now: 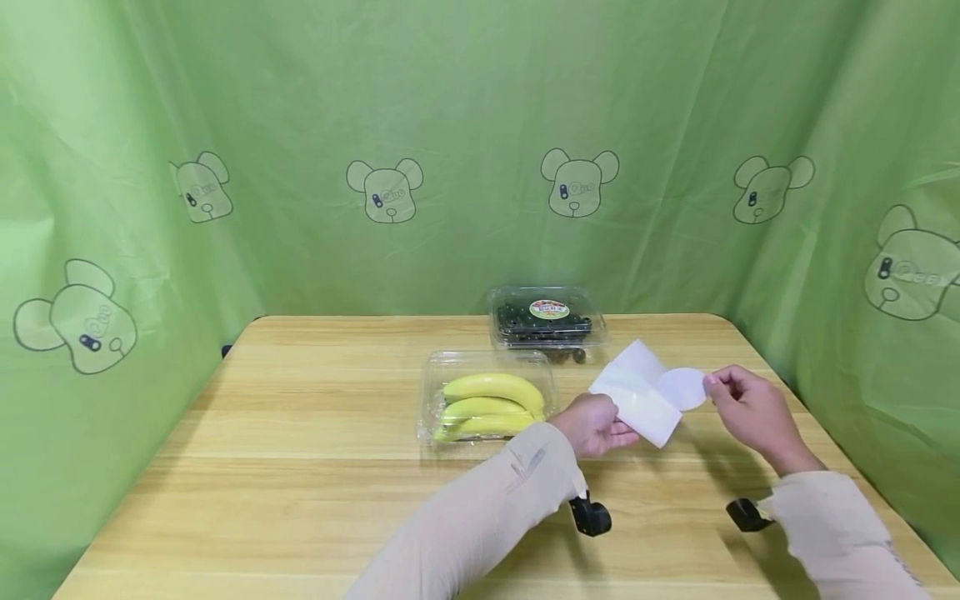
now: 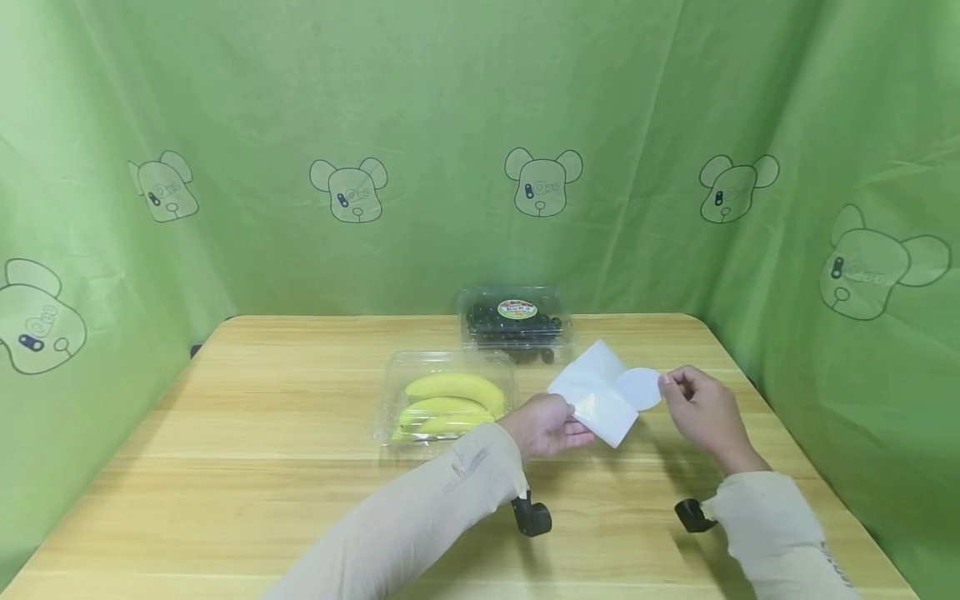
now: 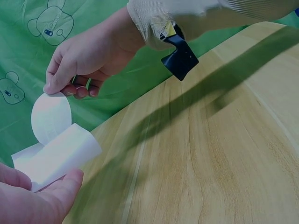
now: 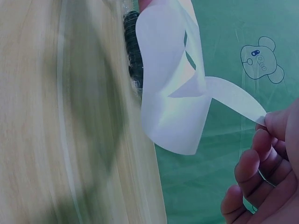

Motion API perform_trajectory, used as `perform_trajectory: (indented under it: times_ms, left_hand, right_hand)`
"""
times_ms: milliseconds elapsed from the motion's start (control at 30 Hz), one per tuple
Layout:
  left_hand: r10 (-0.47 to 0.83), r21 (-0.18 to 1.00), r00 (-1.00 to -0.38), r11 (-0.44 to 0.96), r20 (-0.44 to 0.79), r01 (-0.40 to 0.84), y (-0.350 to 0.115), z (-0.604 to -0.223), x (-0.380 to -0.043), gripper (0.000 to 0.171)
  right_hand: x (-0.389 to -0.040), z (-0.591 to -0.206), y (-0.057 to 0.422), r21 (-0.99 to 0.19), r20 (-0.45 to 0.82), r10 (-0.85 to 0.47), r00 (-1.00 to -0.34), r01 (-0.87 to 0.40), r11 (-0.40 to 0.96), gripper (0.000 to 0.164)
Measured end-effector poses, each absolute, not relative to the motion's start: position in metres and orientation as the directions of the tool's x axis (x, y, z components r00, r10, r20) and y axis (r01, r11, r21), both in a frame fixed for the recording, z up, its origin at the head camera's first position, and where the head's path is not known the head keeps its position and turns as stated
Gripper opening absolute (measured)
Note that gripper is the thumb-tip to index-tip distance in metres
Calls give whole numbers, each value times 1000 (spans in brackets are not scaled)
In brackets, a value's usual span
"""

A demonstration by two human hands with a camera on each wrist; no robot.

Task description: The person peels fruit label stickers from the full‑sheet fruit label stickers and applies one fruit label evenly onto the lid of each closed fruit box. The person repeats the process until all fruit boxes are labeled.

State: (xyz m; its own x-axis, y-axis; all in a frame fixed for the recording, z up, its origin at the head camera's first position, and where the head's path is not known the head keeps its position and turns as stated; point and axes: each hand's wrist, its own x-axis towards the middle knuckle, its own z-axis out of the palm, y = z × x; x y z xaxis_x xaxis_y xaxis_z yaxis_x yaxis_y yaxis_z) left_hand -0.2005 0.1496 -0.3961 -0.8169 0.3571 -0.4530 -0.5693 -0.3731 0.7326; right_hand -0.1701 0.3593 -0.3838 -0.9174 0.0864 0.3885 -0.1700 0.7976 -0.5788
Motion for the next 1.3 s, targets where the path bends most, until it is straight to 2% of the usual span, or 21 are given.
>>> perform_trajectory:
  times_ms: [300, 600, 1300]
  left_hand:
    - [350, 730, -817, -377, -458, -570, 150, -396, -200, 29]
    - [354, 723, -815, -385, -458, -574, 149, -398, -200, 29]
    - [375, 718, -800, -366, -469, -593, 154, -399, -198, 26]
  right_hand:
    - [-170, -383, 364, -564, 432, 88, -897, -193, 803, 25]
    - [-170, -384, 369, -552, 416, 106, -903, -158, 818, 26]
    - [-170, -388, 366, -599, 435, 101, -895, -204, 775, 25]
